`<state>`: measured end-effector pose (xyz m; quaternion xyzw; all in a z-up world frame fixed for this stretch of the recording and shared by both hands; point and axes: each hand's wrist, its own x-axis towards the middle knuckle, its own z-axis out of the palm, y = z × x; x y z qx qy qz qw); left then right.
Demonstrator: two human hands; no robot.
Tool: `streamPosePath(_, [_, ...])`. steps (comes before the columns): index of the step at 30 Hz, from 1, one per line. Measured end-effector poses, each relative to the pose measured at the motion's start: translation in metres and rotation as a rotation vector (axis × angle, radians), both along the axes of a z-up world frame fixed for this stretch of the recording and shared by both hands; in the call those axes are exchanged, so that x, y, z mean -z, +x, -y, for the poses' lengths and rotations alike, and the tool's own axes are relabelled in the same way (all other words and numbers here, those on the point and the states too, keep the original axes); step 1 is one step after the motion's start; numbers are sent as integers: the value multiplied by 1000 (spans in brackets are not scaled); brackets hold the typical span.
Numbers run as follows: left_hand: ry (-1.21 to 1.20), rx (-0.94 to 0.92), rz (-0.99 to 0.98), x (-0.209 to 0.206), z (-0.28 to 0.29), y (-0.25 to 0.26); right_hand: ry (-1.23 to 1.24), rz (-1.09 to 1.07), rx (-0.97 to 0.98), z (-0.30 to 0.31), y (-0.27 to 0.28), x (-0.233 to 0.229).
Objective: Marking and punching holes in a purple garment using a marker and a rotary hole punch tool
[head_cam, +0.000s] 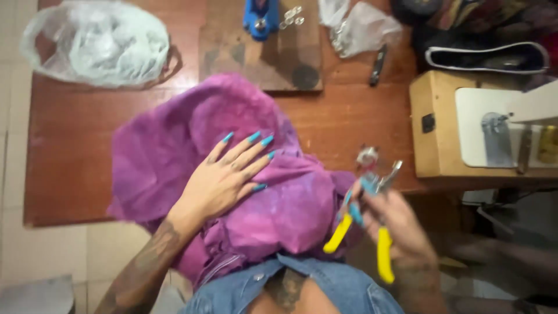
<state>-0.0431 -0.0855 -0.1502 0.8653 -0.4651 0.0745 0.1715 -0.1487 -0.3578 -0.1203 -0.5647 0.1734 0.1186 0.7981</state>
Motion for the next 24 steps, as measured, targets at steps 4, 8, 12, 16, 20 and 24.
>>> streamPosePath(4, [-27, -19, 87, 3, -7, -10, -148, -67, 78, 19, 62, -25])
streamPosePath(8, [-41, -33, 101, -2, -3, -11, -369, -77, -160, 29, 110, -34])
streamPosePath(12, [-38, -35, 96, 1, -5, -10, -309, -125, -204, 36, 114, -33])
streamPosePath(16, [-84, -41, 31, -10, -2, -12, -87, -42, -171, 35, 107, -37])
streamPosePath(20, [-249, -44, -145, -31, 18, -13, -25, 69, -196, 25, 96, -47])
streamPosePath(24, [-364, -35, -435, -61, 61, -19, -63, 130, -122, 3, 86, -67])
